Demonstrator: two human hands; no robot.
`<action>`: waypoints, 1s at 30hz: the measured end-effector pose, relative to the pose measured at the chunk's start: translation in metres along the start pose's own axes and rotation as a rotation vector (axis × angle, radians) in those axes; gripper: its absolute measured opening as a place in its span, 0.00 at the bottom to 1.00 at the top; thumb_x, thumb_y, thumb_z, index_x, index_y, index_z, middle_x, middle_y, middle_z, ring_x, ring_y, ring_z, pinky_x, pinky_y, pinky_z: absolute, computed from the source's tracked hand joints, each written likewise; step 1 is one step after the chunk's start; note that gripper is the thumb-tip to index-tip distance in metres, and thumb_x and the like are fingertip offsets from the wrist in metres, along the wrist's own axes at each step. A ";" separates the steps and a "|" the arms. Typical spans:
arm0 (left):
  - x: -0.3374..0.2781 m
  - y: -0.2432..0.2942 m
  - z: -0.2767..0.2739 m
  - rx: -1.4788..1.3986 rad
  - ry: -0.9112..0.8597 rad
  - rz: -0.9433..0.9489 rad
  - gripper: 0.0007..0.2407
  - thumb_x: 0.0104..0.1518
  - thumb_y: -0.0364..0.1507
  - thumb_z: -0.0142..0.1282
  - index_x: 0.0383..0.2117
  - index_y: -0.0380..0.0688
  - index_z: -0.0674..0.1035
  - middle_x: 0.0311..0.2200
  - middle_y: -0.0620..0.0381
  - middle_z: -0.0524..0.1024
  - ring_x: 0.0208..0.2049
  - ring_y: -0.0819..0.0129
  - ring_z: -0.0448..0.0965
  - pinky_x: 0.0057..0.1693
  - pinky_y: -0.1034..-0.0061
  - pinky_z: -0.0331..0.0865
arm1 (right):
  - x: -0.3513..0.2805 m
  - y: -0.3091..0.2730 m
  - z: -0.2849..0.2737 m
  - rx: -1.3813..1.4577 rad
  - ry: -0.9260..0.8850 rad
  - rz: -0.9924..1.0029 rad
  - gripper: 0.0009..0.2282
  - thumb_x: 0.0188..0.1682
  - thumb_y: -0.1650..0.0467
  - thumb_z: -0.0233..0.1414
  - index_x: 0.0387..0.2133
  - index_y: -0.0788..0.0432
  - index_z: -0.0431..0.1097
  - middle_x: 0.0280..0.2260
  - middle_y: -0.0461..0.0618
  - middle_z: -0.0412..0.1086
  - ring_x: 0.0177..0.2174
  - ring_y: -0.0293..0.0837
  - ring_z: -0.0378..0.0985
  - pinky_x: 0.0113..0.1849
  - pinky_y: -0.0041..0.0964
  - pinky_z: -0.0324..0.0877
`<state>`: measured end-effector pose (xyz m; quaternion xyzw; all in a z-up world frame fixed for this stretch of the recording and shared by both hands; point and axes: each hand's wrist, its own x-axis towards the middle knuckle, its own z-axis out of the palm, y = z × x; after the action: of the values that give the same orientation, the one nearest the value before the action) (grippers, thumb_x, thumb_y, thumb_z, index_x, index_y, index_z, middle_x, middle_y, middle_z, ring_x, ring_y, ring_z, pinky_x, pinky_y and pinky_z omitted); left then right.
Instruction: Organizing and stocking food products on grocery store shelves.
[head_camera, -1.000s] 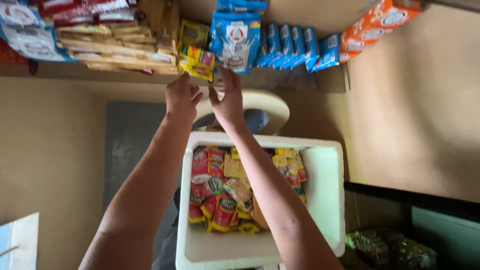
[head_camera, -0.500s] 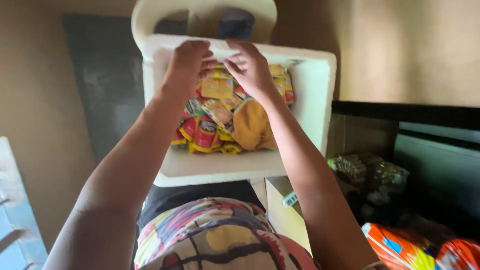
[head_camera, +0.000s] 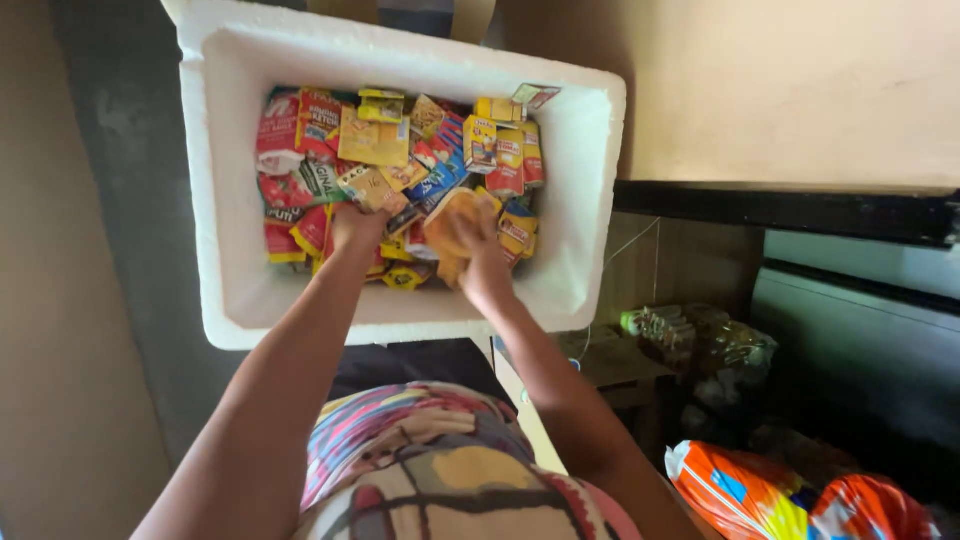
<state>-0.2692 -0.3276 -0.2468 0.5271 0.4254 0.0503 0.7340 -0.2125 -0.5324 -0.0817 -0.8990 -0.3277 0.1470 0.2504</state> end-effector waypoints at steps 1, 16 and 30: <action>0.001 0.000 0.002 -0.006 0.018 0.038 0.14 0.48 0.26 0.67 0.40 0.37 0.81 0.37 0.59 0.83 0.37 0.67 0.84 0.42 0.75 0.74 | 0.004 0.000 -0.014 0.044 0.025 0.053 0.38 0.40 0.80 0.61 0.67 0.43 0.61 0.74 0.66 0.39 0.66 0.61 0.59 0.58 0.42 0.72; -0.139 0.196 0.022 -0.296 -0.426 0.120 0.26 0.44 0.12 0.53 0.54 0.41 0.71 0.43 0.53 0.80 0.43 0.67 0.82 0.47 0.73 0.78 | 0.078 -0.112 -0.099 0.271 0.259 -0.280 0.22 0.55 0.65 0.53 0.57 0.71 0.65 0.54 0.68 0.70 0.53 0.56 0.74 0.54 0.45 0.69; -0.171 0.287 -0.030 0.037 -0.350 0.209 0.26 0.49 0.13 0.57 0.58 0.39 0.69 0.40 0.42 0.79 0.40 0.62 0.80 0.43 0.70 0.75 | 0.071 -0.167 -0.163 0.625 0.092 -0.034 0.25 0.42 0.74 0.66 0.52 0.65 0.65 0.47 0.56 0.73 0.45 0.44 0.77 0.47 0.39 0.74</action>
<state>-0.2902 -0.2692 0.0832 0.5826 0.2351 0.0261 0.7776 -0.1763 -0.4329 0.1375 -0.7786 -0.2701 0.1955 0.5316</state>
